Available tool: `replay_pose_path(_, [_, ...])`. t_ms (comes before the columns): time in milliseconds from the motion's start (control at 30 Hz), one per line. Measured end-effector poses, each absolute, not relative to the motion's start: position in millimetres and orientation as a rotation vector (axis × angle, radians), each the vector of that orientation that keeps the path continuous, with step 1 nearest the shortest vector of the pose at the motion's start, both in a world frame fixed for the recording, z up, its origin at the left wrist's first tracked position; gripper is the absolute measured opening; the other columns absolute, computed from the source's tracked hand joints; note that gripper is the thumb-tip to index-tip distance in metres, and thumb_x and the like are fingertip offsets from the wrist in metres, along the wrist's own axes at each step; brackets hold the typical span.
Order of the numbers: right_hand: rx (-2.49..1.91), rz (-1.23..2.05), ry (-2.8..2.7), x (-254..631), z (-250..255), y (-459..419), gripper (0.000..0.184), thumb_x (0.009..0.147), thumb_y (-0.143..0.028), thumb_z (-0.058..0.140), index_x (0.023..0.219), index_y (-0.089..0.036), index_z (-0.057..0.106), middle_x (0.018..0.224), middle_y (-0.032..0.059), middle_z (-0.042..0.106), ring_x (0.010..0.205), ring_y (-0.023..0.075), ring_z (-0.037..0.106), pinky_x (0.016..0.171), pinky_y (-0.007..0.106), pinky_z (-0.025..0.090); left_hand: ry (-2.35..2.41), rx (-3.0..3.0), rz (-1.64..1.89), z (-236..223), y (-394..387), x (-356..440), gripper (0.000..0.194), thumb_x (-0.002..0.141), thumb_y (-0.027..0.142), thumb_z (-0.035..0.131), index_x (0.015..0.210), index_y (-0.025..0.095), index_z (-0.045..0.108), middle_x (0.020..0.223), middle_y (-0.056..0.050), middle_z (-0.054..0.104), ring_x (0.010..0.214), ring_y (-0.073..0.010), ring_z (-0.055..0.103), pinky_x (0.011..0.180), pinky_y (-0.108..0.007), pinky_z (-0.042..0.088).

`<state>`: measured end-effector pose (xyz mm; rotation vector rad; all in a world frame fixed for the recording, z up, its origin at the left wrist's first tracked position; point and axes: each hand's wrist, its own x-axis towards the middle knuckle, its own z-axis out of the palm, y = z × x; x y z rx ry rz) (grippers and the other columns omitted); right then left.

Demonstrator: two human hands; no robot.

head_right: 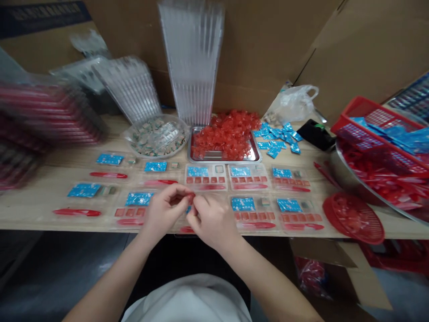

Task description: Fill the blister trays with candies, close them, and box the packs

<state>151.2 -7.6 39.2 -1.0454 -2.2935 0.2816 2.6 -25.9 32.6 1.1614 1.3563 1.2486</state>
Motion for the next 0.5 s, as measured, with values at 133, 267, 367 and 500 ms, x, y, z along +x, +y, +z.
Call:
replay_pose_path(133, [-0.868,0.552,-2.194,161.1,45.8,-8.4,0.02,0.082,-0.022,0.057,0.101,-0.018,0.058,0.095,0.0077,0.062,0.089,0.0184,0.057,0.077,0.031,0.047,1.113,0.702,1.174,31.3,-33.2,-0.2,0.019,0.069,0.029,0.07,0.079,0.015,0.063,0.07,0.001,0.065,0.06,-0.0084,0.059,0.059,-0.019,0.047])
replay_pose_path(267, [-0.796,0.838,-2.208,171.6,44.1,-5.8,0.024,0.082,-0.022,0.06,0.106,-0.023,0.059,0.102,0.0049,0.064,0.096,0.0164,0.058,0.084,0.031,0.047,1.045,0.536,1.004,24.7,-44.4,2.3,0.026,0.066,0.035,0.074,0.074,0.014,0.06,0.063,0.001,0.063,0.055,-0.008,0.058,0.056,-0.019,0.047])
replay_pose_path(367, [-0.853,0.994,-2.195,174.4,40.7,-2.9,0.016,0.081,-0.019,0.061,0.097,-0.023,0.064,0.092,0.0024,0.067,0.089,0.0147,0.061,0.079,0.028,0.048,1.129,0.632,0.993,15.5,-55.6,3.7,0.026,0.069,0.037,0.071,0.072,0.014,0.06,0.065,0.0,0.065,0.061,-0.01,0.06,0.059,-0.02,0.048])
replay_pose_path(500, [-0.946,0.957,-2.21,167.4,35.5,8.7,0.013,0.082,-0.017,0.058,0.089,-0.022,0.067,0.084,0.0017,0.069,0.08,0.0146,0.063,0.075,0.028,0.049,1.406,0.871,1.119,1.6,-71.1,-1.5,0.019,0.073,0.032,0.068,0.084,0.017,0.063,0.082,-0.002,0.067,0.075,-0.0126,0.062,0.069,-0.022,0.048])
